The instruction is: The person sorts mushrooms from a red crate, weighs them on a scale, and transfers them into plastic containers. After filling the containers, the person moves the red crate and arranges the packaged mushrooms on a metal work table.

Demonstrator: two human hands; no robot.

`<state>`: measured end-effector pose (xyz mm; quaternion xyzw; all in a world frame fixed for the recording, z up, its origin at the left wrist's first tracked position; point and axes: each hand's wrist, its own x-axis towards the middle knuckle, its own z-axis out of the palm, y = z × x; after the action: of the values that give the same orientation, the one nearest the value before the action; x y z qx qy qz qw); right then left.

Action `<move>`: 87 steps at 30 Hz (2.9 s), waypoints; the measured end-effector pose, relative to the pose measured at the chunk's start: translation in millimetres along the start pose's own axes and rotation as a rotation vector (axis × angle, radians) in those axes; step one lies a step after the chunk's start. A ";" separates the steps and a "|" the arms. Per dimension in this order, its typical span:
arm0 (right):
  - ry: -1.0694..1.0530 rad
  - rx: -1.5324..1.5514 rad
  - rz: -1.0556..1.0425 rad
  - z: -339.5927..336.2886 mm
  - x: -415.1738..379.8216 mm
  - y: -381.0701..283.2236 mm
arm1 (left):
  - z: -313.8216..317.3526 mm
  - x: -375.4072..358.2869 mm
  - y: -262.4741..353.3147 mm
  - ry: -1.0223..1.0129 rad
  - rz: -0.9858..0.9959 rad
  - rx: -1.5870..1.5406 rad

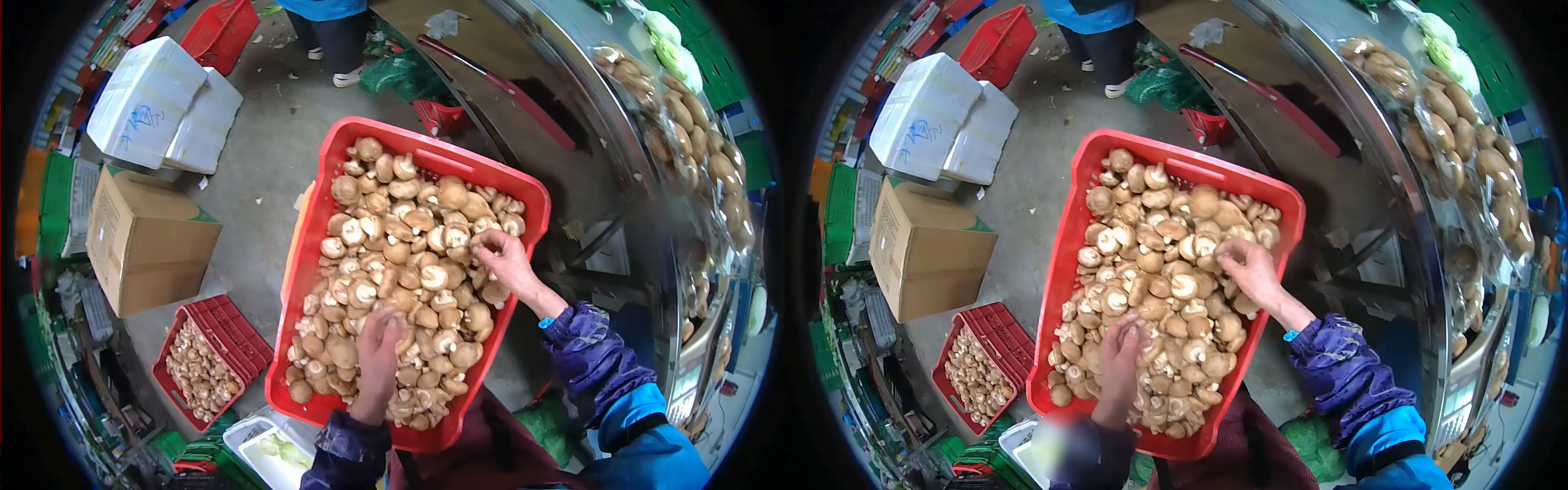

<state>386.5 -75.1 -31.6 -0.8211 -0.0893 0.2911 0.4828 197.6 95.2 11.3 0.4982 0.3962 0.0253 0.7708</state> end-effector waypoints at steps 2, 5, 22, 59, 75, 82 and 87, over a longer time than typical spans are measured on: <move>0.047 -0.187 -0.183 2.8 22.5 -20.4 | -5.6 39.1 5.4 -0.019 0.152 0.173; 0.029 -0.477 -0.455 14.6 68.4 -40.0 | -1.2 107.7 40.9 0.073 0.406 0.648; -0.414 -0.615 -0.777 108.0 44.9 -30.9 | -50.5 127.1 6.3 0.026 0.565 1.244; -0.146 -0.596 -0.625 20.2 117.6 -18.4 | -49.5 69.1 49.8 -0.260 0.392 1.401; -0.349 -0.893 -0.367 38.7 143.0 -13.6 | -10.3 78.5 24.8 -0.092 0.462 0.908; -0.210 -0.716 -0.446 34.2 128.3 -18.4 | 15.0 98.2 16.9 -0.102 0.105 0.274; -0.237 -0.253 -0.780 49.6 77.4 -53.1 | 23.1 104.3 34.4 -0.210 -0.392 -0.588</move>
<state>428.7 22.3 -35.1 -0.7393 -0.4832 0.1659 0.4387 296.0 140.5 -18.3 0.1699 0.3786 -0.0613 0.9078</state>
